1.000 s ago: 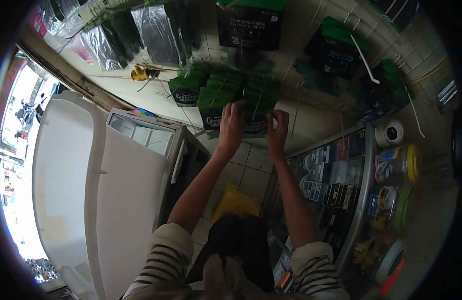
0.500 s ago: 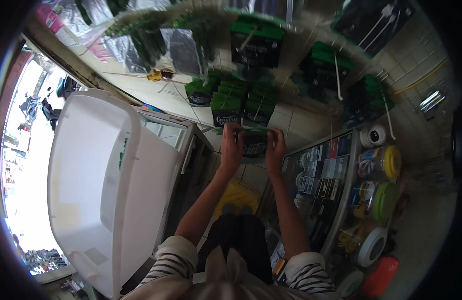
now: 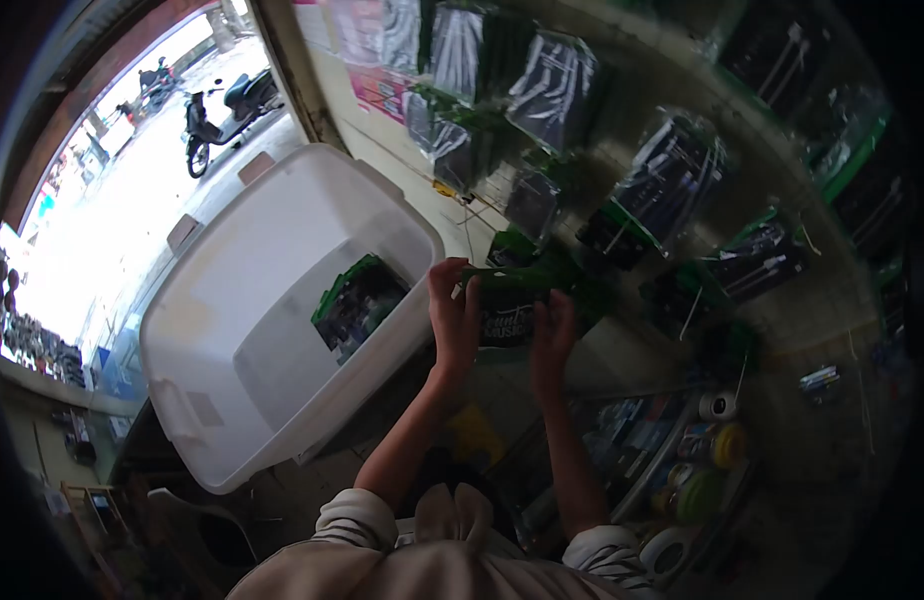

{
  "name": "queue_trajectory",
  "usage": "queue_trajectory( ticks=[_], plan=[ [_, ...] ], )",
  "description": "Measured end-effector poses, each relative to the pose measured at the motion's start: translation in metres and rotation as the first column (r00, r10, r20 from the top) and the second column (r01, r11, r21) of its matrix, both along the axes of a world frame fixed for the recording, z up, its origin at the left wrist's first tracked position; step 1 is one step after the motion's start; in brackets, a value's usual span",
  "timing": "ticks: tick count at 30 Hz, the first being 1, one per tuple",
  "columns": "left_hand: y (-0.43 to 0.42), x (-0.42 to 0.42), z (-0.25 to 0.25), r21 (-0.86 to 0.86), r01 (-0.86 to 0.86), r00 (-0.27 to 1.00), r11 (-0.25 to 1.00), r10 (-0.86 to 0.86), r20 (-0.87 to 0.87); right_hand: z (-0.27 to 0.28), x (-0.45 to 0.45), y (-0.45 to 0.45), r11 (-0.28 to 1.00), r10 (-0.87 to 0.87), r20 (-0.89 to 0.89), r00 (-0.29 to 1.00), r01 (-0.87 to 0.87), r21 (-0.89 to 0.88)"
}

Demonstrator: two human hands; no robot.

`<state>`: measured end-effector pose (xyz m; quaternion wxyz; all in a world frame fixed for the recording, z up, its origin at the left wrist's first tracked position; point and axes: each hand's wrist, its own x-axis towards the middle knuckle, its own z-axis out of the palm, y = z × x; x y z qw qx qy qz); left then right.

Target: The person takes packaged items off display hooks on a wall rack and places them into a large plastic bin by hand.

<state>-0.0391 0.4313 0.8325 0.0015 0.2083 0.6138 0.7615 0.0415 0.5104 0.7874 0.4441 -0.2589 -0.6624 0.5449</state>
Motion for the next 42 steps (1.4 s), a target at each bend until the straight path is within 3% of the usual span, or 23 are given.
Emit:
queue_trajectory(
  ticks=[5,7,9,11,12,13,16,18,19,21,22,23,25,27,29,30,36,39,42],
  plan=[
    [-0.057,-0.043,0.024,-0.025,-0.148,0.988,0.989,0.147,-0.052,0.037,-0.076,-0.041,0.97,0.243,-0.068,0.968,-0.242,0.021],
    [-0.083,-0.059,0.025,-0.127,-0.316,0.935,0.94,0.286,-0.21,0.043,-0.109,-0.062,0.939,0.343,-0.107,0.933,-0.34,0.042],
    [-0.111,-0.078,0.019,-0.145,-0.355,0.93,0.924,0.333,-0.156,0.046,-0.142,-0.083,0.908,0.415,-0.096,0.905,-0.406,0.102],
    [-0.136,-0.095,0.018,-0.176,-0.302,0.946,0.937,0.317,0.065,0.049,-0.167,-0.105,0.854,0.518,-0.029,0.855,-0.515,0.078],
    [-0.148,-0.107,0.006,-0.211,-0.386,0.922,0.898,0.381,-0.066,0.05,-0.179,-0.117,0.841,0.535,0.01,0.845,-0.534,0.092],
    [-0.161,-0.118,0.0,-0.213,-0.421,0.907,0.882,0.416,-0.072,0.047,-0.194,-0.127,0.82,0.567,0.003,0.824,-0.565,0.092],
    [-0.197,-0.145,-0.034,-0.249,-0.471,0.876,0.846,0.483,-0.013,0.013,-0.232,-0.153,0.763,0.621,0.113,0.775,-0.631,0.136],
    [-0.225,-0.168,-0.071,-0.312,-0.407,0.862,0.858,0.474,0.18,-0.01,-0.256,-0.169,0.683,0.691,0.285,0.665,-0.729,0.046],
    [-0.237,-0.177,-0.085,-0.316,-0.433,0.843,0.844,0.503,0.189,-0.023,-0.27,-0.176,0.657,0.713,0.293,0.637,-0.753,0.039],
    [-0.258,-0.184,-0.117,-0.59,-0.494,0.811,0.638,0.583,-0.049,-0.056,-0.29,-0.187,0.543,0.715,0.447,0.538,-0.83,0.131],
    [-0.265,-0.188,-0.126,-0.599,-0.507,0.792,0.621,0.609,-0.039,-0.072,-0.299,-0.191,0.477,0.712,0.529,0.462,-0.871,0.118],
    [-0.27,-0.19,-0.135,-0.659,-0.484,0.789,0.575,0.613,-0.045,-0.088,-0.307,-0.195,0.455,0.727,0.533,0.433,-0.885,0.099],
    [-0.28,-0.19,-0.165,-0.728,-0.45,0.776,0.517,0.63,-0.032,-0.119,-0.317,-0.204,0.372,0.61,0.713,0.347,-0.919,0.129],
    [-0.289,-0.196,-0.195,-0.794,-0.33,0.794,0.511,0.605,0.059,-0.156,-0.325,-0.211,0.335,0.607,0.723,0.33,-0.931,0.143],
    [-0.293,-0.201,-0.216,-0.8,-0.311,0.767,0.512,0.633,0.107,-0.2,-0.332,-0.216,0.315,0.654,0.722,0.224,-0.949,0.009],
    [-0.294,-0.202,-0.225,-0.833,-0.242,0.767,0.498,0.624,0.15,-0.213,-0.332,-0.218,0.291,0.599,0.764,0.238,-0.954,0.069],
    [-0.298,-0.208,-0.292,-0.884,-0.02,0.763,0.467,0.579,0.288,-0.274,-0.332,-0.224,0.295,0.541,0.841,0.024,-0.942,-0.163],
    [-0.296,-0.21,-0.32,-0.902,0.052,0.752,0.429,0.577,0.318,-0.293,-0.33,-0.225,0.29,0.459,0.889,-0.001,-0.945,-0.151],
    [-0.292,-0.208,-0.332,-0.91,0.096,0.753,0.402,0.569,0.331,-0.312,-0.333,-0.224,0.313,0.528,0.844,-0.097,-0.902,-0.299]
  ],
)
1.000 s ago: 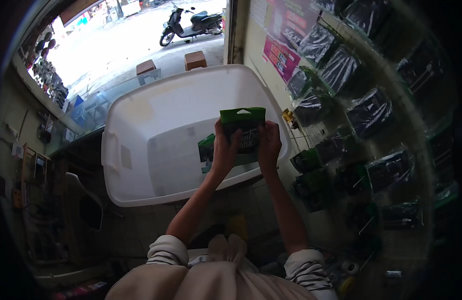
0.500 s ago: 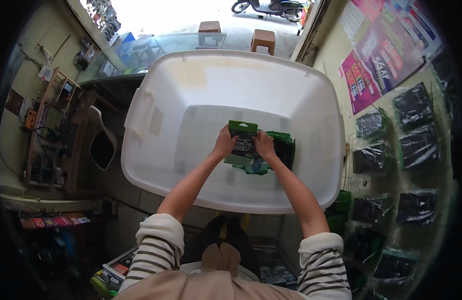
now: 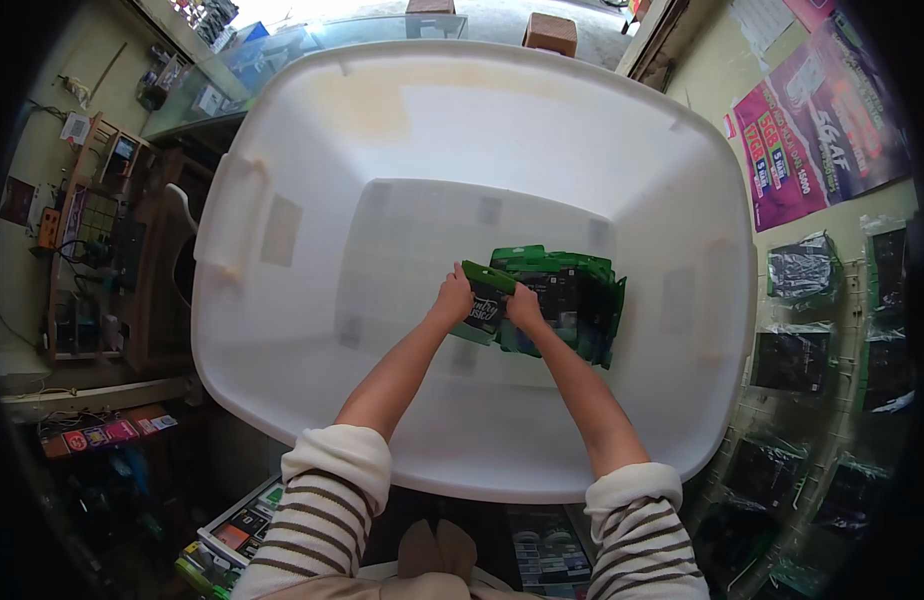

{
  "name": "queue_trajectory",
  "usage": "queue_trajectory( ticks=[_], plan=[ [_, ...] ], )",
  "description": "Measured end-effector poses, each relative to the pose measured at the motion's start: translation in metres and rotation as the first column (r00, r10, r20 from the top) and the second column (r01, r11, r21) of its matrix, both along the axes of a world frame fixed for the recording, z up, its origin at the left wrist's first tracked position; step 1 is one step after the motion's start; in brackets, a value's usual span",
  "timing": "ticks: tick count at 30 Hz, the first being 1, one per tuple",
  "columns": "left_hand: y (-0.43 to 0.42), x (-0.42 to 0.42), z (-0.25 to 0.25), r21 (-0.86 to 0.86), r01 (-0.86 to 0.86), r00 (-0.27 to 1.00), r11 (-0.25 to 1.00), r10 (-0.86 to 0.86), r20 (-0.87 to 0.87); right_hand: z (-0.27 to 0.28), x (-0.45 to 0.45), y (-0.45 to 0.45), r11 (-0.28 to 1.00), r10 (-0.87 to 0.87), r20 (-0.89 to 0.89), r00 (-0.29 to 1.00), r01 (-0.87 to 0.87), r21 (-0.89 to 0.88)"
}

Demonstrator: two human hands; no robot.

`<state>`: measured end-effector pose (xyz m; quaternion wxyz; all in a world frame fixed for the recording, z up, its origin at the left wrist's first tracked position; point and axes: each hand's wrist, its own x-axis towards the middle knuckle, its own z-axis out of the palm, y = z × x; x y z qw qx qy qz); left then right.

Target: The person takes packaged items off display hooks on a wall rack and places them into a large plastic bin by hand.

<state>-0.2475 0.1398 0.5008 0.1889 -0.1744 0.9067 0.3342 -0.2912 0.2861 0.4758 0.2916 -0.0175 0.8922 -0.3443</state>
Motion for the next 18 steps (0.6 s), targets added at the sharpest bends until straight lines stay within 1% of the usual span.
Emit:
queue_trajectory(
  ticks=[2,5,7,9,12,13,14,15,16,17,18],
  plan=[
    [0.002,0.001,-0.012,-0.083,0.051,0.996,0.995,-0.045,0.075,-0.004,-0.001,0.0,1.0,0.009,0.03,0.999,-0.009,0.005],
    [-0.001,0.006,-0.026,-0.073,0.087,0.993,0.993,-0.081,0.082,-0.003,-0.001,0.001,1.0,0.007,0.072,0.997,-0.007,0.001],
    [-0.003,0.003,-0.014,-0.064,0.103,0.991,0.993,-0.097,0.088,0.002,-0.004,0.003,1.0,-0.004,0.07,0.998,0.005,-0.011],
    [-0.005,-0.002,0.006,-0.058,0.117,0.99,0.991,-0.112,0.087,0.013,-0.006,0.006,0.992,0.119,-0.146,0.982,-0.114,0.046],
    [-0.004,-0.014,0.043,-0.02,0.135,0.989,0.991,-0.134,0.06,0.044,-0.012,0.014,0.997,0.077,-0.172,0.982,-0.077,0.006],
    [-0.002,-0.016,0.055,-0.018,0.12,0.993,0.993,-0.12,0.01,0.058,-0.013,0.018,0.998,0.066,-0.184,0.981,-0.066,0.005],
    [0.0,-0.016,0.066,-0.012,0.106,0.994,0.994,-0.106,-0.037,0.072,-0.013,0.024,0.996,0.076,-0.172,0.982,-0.082,-0.032],
    [0.003,-0.016,0.073,-0.011,0.116,0.992,0.993,-0.116,-0.048,0.089,-0.013,0.03,0.993,0.087,-0.161,0.983,-0.099,-0.067],
    [0.006,-0.016,0.079,0.024,0.101,0.987,0.995,-0.098,-0.131,0.106,-0.011,0.036,0.994,0.077,-0.172,0.982,-0.089,-0.064],
    [0.012,-0.015,0.086,0.061,0.092,0.974,0.994,-0.077,-0.211,0.122,-0.008,0.041,0.99,0.066,-0.182,0.981,-0.087,-0.113],
    [0.021,-0.012,0.104,0.06,0.107,0.97,0.992,-0.091,-0.225,0.143,-0.005,0.047,0.983,0.052,-0.197,0.979,-0.084,-0.162]
  ],
)
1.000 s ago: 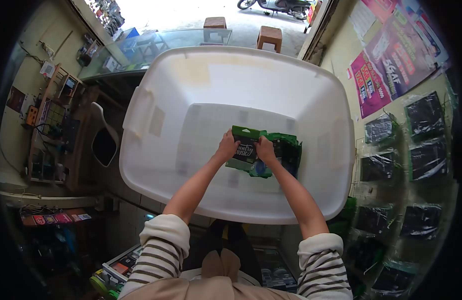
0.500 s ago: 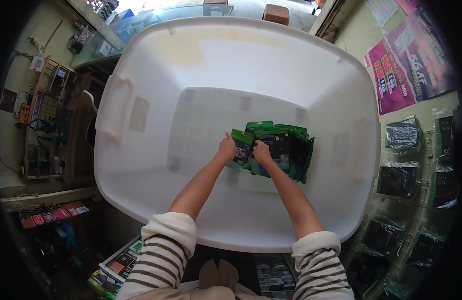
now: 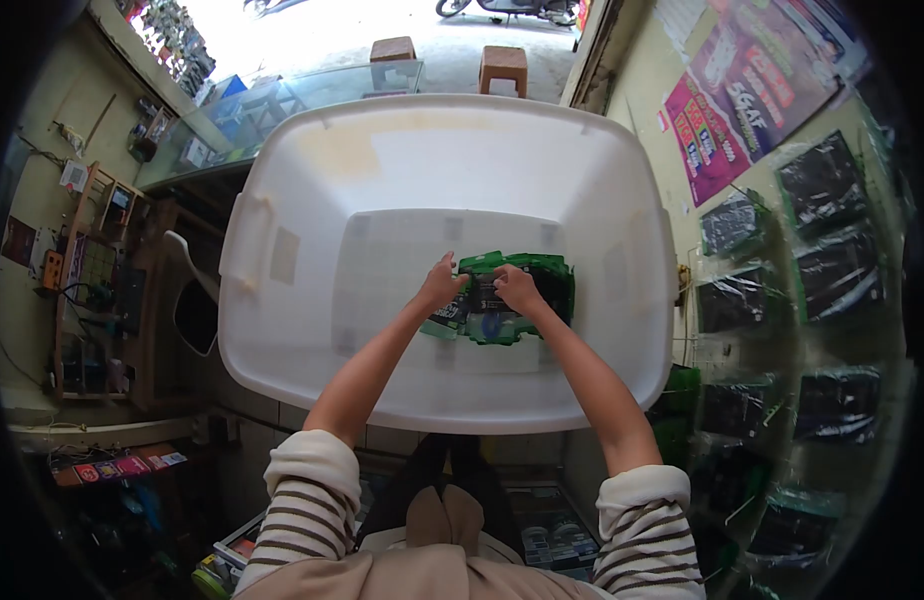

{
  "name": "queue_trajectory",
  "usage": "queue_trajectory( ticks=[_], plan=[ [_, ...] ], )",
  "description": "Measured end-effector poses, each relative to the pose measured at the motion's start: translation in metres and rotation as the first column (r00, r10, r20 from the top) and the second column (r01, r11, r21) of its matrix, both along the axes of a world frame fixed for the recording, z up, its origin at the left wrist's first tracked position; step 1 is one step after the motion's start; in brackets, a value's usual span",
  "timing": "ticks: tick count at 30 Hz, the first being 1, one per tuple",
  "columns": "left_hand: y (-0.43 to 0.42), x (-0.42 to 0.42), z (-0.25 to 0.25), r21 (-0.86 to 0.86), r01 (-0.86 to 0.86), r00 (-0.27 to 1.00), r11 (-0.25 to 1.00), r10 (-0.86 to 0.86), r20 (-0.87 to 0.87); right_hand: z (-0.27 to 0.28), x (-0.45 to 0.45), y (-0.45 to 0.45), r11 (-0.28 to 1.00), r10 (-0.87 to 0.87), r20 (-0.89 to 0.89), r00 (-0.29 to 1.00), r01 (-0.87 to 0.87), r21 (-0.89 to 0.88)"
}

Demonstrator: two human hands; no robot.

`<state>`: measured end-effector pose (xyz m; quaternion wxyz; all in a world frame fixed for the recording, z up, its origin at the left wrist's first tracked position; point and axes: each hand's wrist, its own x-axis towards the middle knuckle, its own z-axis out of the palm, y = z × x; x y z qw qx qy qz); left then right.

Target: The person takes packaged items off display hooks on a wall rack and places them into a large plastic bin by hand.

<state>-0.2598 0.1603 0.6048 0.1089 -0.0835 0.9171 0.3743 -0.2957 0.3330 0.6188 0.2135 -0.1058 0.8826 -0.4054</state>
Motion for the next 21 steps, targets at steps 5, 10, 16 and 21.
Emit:
queue_trajectory(
  ticks=[5,10,16,21],
  plan=[
    [0.058,0.044,0.131,0.619,0.111,0.942,0.777,0.116,-0.315,0.131,0.053,0.041,0.972,-0.022,-0.235,0.972,-0.035,-0.233],
    [0.113,0.144,0.192,0.484,0.374,0.797,0.791,-0.007,-0.604,0.201,0.164,0.101,0.893,-0.337,-0.422,0.841,0.144,-0.426],
    [0.15,0.229,0.137,0.493,0.675,0.738,0.549,-0.521,-0.43,0.132,0.316,0.151,0.755,-0.655,-0.377,0.655,0.551,-0.355],
    [0.142,0.248,0.013,0.566,0.622,0.713,0.541,-0.69,-0.123,-0.016,0.457,0.161,0.367,-0.907,-0.268,0.326,0.923,-0.117]
  ],
)
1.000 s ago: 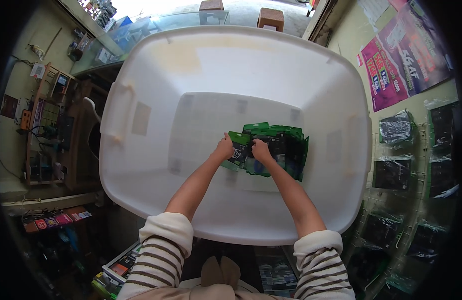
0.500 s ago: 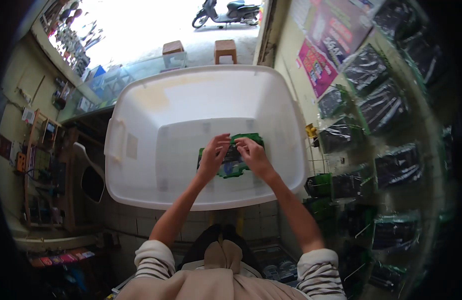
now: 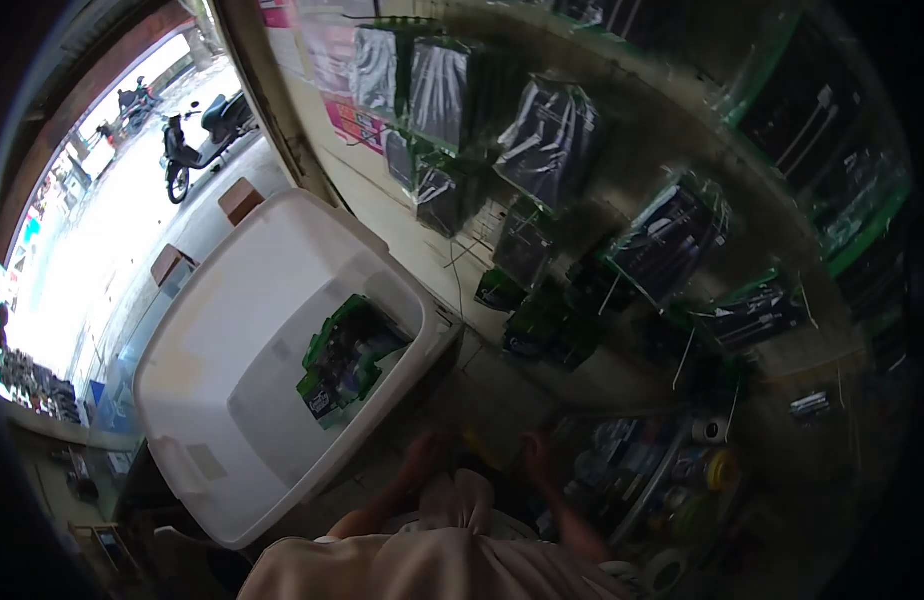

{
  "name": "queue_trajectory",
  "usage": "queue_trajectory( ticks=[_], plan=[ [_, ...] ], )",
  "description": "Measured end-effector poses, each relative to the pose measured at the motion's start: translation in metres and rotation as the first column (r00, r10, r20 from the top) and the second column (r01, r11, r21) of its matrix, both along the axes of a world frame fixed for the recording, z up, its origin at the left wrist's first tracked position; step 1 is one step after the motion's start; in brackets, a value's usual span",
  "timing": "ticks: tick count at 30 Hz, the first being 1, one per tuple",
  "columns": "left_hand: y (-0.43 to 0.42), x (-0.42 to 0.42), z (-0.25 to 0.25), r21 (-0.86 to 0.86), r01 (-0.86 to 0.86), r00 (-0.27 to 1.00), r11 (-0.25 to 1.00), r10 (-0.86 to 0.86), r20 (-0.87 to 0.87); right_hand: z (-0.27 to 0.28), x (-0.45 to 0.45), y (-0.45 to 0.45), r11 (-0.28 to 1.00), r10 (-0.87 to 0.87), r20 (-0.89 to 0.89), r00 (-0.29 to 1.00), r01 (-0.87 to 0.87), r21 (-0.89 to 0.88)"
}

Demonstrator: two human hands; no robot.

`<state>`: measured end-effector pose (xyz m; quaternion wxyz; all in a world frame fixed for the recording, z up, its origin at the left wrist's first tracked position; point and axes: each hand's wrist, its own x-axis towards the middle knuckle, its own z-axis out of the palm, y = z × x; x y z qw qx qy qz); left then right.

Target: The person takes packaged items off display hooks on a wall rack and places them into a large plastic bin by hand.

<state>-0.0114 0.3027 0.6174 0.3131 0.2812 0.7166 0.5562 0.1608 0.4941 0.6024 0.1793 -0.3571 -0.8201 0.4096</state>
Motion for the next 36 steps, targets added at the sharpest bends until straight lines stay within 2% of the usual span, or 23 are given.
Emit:
queue_trajectory(
  ticks=[1,2,3,5,6,8,9,11,12,14,15,17,19,21,23,25,27,29,30,32,36],
  plan=[
    [-0.01,-0.004,-0.024,-0.102,0.059,0.996,0.993,-0.066,-0.06,-0.031,0.032,-0.005,0.99,-0.127,0.031,0.991,0.129,-0.062],
    [-0.03,-0.006,-0.079,-0.292,0.138,0.975,0.946,-0.181,-0.125,-0.057,0.064,-0.013,0.959,-0.25,0.069,0.966,0.256,-0.118],
    [-0.048,-0.012,-0.121,-0.469,0.191,0.937,0.862,-0.302,-0.175,-0.074,0.094,-0.022,0.946,-0.294,0.078,0.953,0.301,-0.118],
    [-0.056,-0.029,-0.124,-0.645,0.386,0.854,0.66,-0.521,-0.021,-0.09,0.143,-0.032,0.885,-0.359,0.489,0.795,0.457,-0.094],
    [-0.055,-0.03,-0.128,-0.645,0.407,0.837,0.647,-0.546,-0.02,-0.088,0.156,-0.035,0.87,-0.383,0.49,0.784,0.484,-0.094],
    [-0.055,-0.033,-0.135,-0.496,0.3,0.893,0.815,-0.422,-0.153,-0.081,0.172,-0.048,0.86,-0.332,0.587,0.739,0.492,-0.133],
    [-0.047,-0.034,-0.128,-0.5,0.32,0.88,0.804,-0.448,-0.157,-0.08,0.174,-0.053,0.845,-0.351,0.583,0.733,0.516,-0.139],
    [-0.027,-0.026,-0.114,-0.501,0.267,0.943,0.823,-0.329,-0.039,-0.077,0.181,-0.055,0.825,-0.356,0.557,0.75,0.532,-0.189],
    [-0.02,-0.023,-0.12,-0.5,0.277,0.939,0.82,-0.341,-0.038,-0.078,0.183,-0.055,0.819,-0.366,0.558,0.745,0.543,-0.188],
    [-0.005,-0.019,-0.133,-0.416,0.308,0.887,0.855,-0.417,-0.2,-0.084,0.18,-0.049,0.803,-0.414,0.535,0.736,0.572,-0.166],
    [0.005,-0.012,-0.128,-0.418,0.304,0.888,0.856,-0.413,-0.201,-0.085,0.178,-0.043,0.805,-0.41,0.535,0.739,0.569,-0.168],
    [0.049,0.001,-0.095,-0.32,0.186,0.952,0.929,-0.252,-0.176,-0.086,0.164,-0.025,0.828,-0.418,0.351,0.838,0.51,-0.232],
    [0.092,0.009,-0.102,-0.258,0.148,0.968,0.955,-0.194,-0.161,-0.08,0.142,0.0,0.843,-0.434,0.232,0.87,0.483,-0.235],
    [0.14,0.017,-0.073,-0.038,0.151,0.97,0.988,-0.156,-0.185,-0.079,0.113,0.032,0.847,-0.475,0.134,0.87,0.493,-0.198],
    [0.186,0.02,-0.053,0.141,0.191,0.981,0.971,-0.182,-0.073,-0.066,0.074,0.064,0.846,-0.477,-0.061,0.877,0.439,-0.303],
    [0.234,0.02,-0.078,0.259,0.16,0.987,0.952,-0.162,-0.013,-0.068,0.041,0.091,0.906,-0.415,-0.189,0.89,0.384,-0.18],
    [0.269,0.02,-0.073,0.303,0.158,0.968,0.94,-0.087,-0.235,-0.048,0.005,0.116,0.935,-0.352,-0.351,0.867,0.338,-0.104],
    [0.288,0.022,-0.053,0.334,0.151,0.898,0.931,0.012,-0.441,-0.053,-0.024,0.131,0.909,-0.395,-0.486,0.78,0.409,-0.082],
    [0.295,0.019,-0.057,0.331,0.149,0.897,0.932,0.013,-0.442,-0.057,-0.034,0.14,0.91,-0.394,-0.486,0.78,0.407,-0.085],
    [0.31,0.014,-0.071,0.349,0.183,0.899,0.919,-0.012,-0.438,-0.068,-0.049,0.158,0.847,-0.432,-0.501,0.75,0.528,0.06],
    [0.325,0.009,-0.098,0.305,0.165,0.925,0.938,-0.04,-0.377,-0.1,-0.065,0.18,0.799,-0.476,-0.515,0.713,0.595,0.086]
  ],
)
